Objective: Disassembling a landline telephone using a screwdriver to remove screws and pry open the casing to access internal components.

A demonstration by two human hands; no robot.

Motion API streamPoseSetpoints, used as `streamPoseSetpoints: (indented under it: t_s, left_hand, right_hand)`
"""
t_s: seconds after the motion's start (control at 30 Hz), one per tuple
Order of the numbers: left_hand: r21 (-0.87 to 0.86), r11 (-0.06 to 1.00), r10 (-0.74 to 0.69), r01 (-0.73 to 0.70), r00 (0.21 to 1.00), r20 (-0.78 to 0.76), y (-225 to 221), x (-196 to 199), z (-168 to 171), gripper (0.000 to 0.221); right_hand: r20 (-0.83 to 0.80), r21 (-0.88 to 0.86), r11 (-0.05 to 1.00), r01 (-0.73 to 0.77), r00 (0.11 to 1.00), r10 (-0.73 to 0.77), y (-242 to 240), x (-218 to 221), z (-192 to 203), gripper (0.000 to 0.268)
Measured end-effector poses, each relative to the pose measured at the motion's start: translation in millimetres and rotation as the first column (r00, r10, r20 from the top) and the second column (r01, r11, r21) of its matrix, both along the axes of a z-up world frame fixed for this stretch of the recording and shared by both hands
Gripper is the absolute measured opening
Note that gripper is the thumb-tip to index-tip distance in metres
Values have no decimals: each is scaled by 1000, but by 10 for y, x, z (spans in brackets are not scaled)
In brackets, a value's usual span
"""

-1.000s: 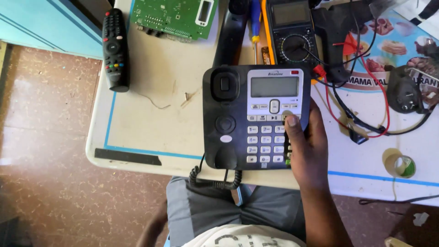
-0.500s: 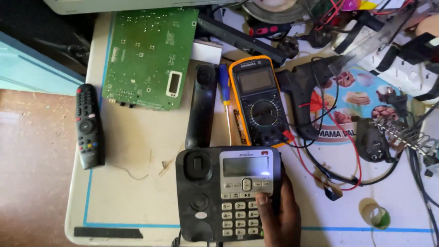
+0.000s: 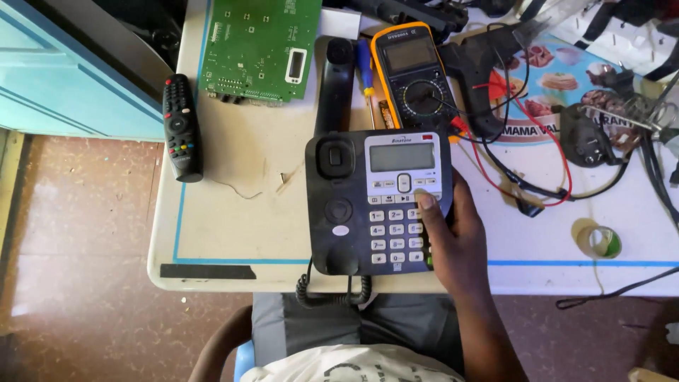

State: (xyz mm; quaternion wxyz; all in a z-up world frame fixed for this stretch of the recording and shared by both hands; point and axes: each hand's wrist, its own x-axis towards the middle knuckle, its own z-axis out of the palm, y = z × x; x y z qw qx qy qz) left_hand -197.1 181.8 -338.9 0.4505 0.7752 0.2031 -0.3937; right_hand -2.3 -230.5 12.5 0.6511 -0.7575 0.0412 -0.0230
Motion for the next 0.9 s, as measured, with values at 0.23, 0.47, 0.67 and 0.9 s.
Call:
streamPoseSetpoints:
  t_s: [0.23, 0.47, 0.67, 0.9]
  left_hand:
    - [367, 899, -256, 237, 967, 2, -716, 799, 3396, 36]
    - [-264, 964, 197, 40, 559, 805, -1422, 1778, 3591, 36]
    - [-661, 748, 556, -65, 605, 569, -1736, 2153, 3555, 54]
    - [-854, 495, 723, -160, 622, 302, -1717, 2026, 3443, 84]
  right_hand:
    - [82, -9, 999, -36, 996, 37, -10, 2, -151, 67]
    - [24, 28, 1000, 5, 1000, -6, 112, -35, -2, 66]
    - [154, 112, 993, 48, 986, -65, 195, 40, 12, 74]
    - [144, 85, 995, -59, 988, 47, 331, 76, -126, 88]
